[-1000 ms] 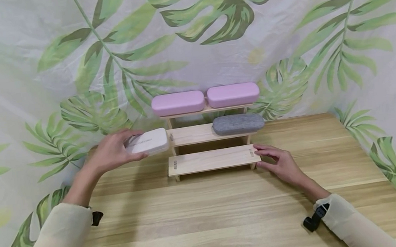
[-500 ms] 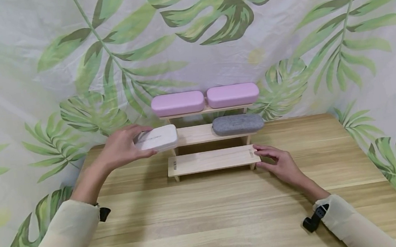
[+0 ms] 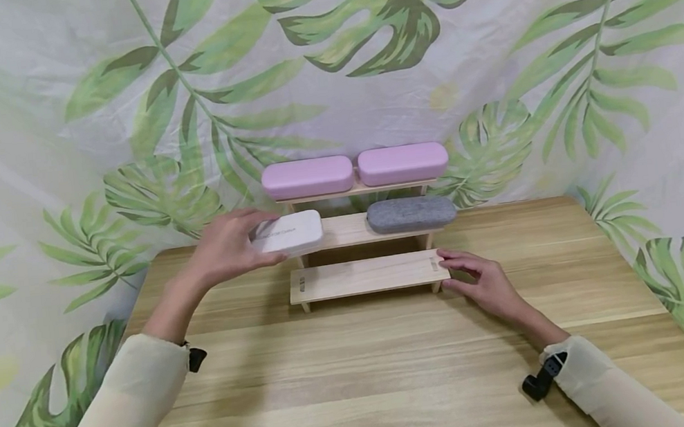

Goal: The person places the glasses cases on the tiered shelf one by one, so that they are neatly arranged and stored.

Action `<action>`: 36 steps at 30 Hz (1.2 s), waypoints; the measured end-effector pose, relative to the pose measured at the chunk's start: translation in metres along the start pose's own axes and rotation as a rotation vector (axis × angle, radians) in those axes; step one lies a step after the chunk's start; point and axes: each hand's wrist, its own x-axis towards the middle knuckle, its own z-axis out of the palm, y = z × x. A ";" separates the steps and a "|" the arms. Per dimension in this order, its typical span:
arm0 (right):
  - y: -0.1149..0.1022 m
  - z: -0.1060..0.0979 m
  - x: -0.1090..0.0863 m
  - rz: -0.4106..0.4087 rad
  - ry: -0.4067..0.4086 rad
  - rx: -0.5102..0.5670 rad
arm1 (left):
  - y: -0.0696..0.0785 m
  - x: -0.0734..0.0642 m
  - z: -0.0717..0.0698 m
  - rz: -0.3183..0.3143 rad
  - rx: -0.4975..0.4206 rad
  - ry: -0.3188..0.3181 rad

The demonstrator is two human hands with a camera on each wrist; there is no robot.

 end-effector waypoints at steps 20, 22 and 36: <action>-0.002 0.001 0.000 -0.008 0.001 -0.011 | 0.010 0.022 0.021 0.022 -0.032 0.009; -0.002 0.001 0.000 -0.014 0.002 -0.013 | 0.011 0.024 0.023 0.016 -0.040 0.001; -0.002 0.002 0.000 -0.023 0.012 -0.015 | 0.015 0.033 0.036 -0.005 -0.026 -0.013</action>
